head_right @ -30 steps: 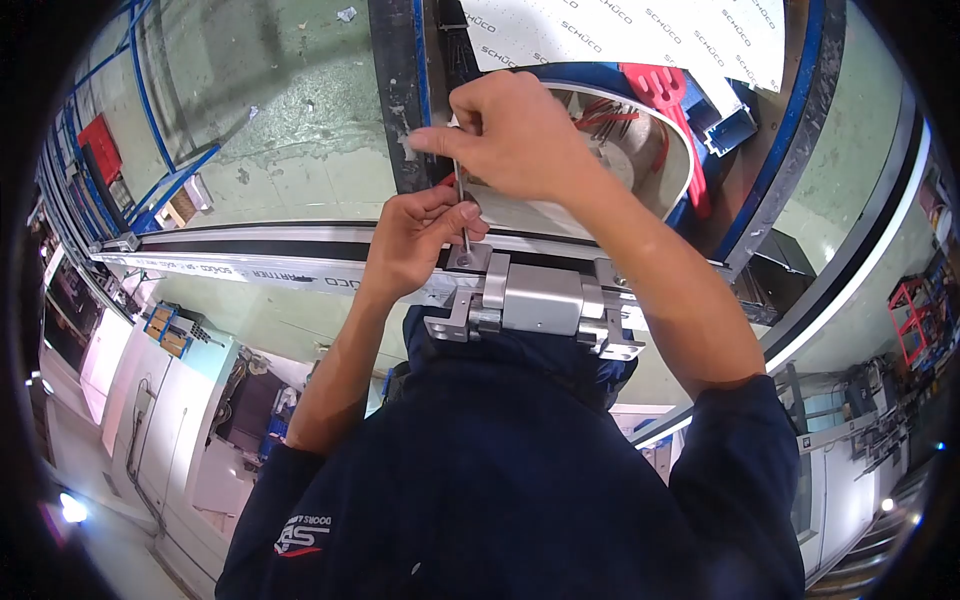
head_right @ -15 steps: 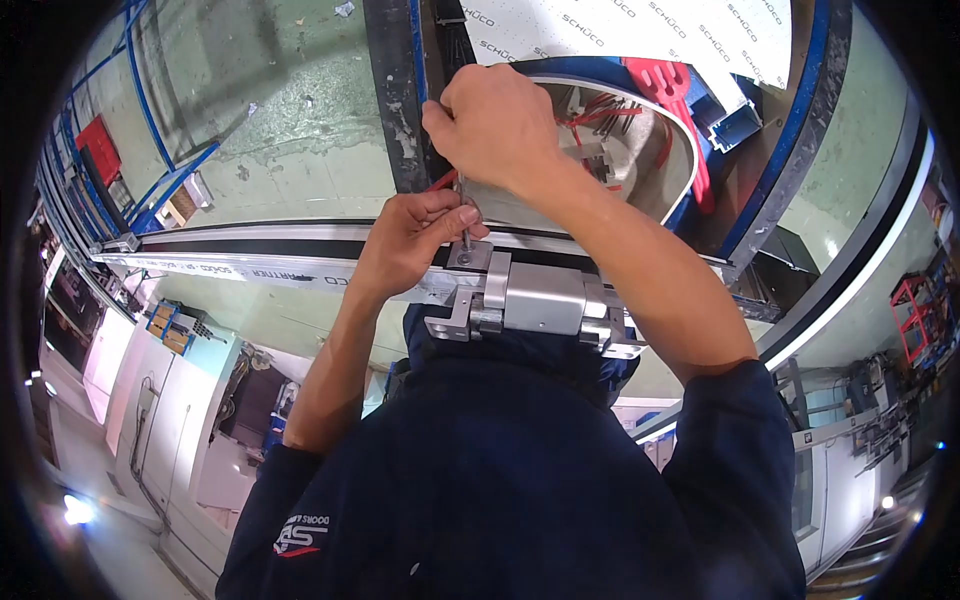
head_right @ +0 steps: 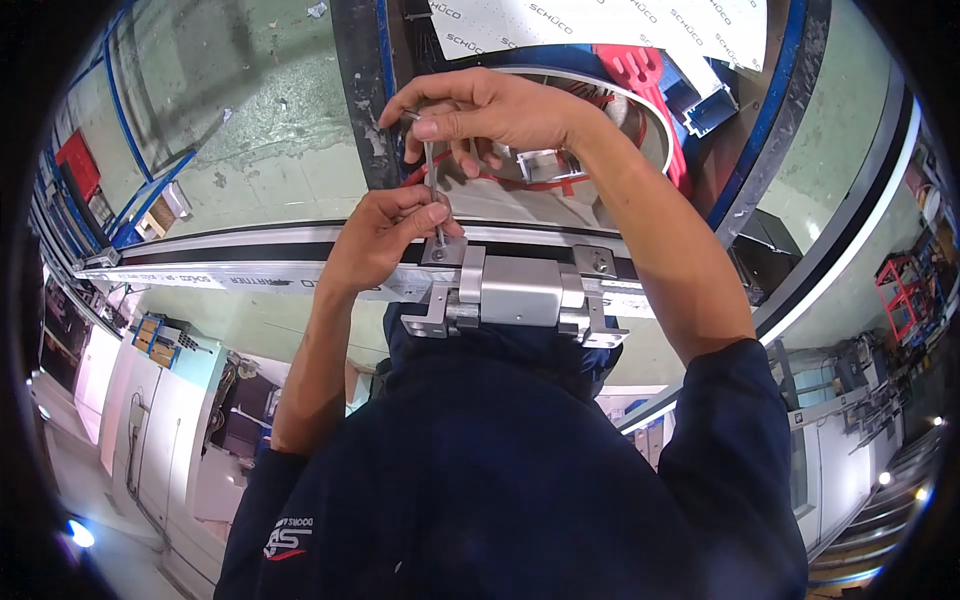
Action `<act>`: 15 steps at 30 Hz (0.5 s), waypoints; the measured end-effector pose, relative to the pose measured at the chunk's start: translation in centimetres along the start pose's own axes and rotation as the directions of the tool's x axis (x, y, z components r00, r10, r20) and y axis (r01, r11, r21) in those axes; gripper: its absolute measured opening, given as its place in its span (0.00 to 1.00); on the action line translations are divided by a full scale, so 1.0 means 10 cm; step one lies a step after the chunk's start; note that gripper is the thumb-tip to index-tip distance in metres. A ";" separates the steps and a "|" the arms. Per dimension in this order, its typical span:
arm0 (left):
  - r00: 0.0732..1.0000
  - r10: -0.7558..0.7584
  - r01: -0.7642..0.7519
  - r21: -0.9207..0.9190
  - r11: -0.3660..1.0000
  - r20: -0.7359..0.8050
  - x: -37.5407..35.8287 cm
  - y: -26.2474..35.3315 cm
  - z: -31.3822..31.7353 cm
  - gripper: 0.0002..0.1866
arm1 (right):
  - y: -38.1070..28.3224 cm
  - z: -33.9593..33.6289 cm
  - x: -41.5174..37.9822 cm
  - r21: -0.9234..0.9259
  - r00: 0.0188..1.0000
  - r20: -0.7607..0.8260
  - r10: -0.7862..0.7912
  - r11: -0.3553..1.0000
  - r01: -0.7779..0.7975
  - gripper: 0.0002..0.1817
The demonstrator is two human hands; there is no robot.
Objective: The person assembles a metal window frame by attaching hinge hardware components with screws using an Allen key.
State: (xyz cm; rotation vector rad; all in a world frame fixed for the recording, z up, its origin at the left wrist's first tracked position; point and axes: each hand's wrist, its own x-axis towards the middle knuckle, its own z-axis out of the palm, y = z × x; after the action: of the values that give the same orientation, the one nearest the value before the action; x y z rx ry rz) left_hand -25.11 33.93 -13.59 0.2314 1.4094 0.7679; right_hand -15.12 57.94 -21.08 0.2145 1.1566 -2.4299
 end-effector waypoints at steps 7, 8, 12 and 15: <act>0.994 -0.076 0.079 -0.032 0.996 0.079 0.01 0.03 -0.05 0.17 | 0.11 -0.02 0.04 0.047 0.998 -0.044 0.033 0.998 -0.031 0.20; 0.994 -0.084 0.087 -0.043 0.995 0.076 0.01 0.03 -0.05 0.17 | 0.13 -0.02 0.05 0.042 0.997 -0.059 0.043 0.998 -0.041 0.20; 0.996 -0.063 0.063 -0.005 0.998 0.058 0.02 0.07 -0.02 0.18 | 0.08 0.02 0.02 -0.095 0.976 -0.207 0.066 0.992 -0.087 0.16; 0.999 -0.033 0.032 0.027 0.999 0.043 0.02 0.07 -0.02 0.19 | -0.19 0.14 -0.04 -0.251 0.944 -0.317 0.092 0.952 -0.177 0.17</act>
State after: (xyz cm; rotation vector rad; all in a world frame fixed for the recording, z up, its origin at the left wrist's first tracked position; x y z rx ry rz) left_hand -25.50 34.56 -13.41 0.2431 1.3798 0.7142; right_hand -15.56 58.07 -18.73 0.5740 1.5439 -2.1335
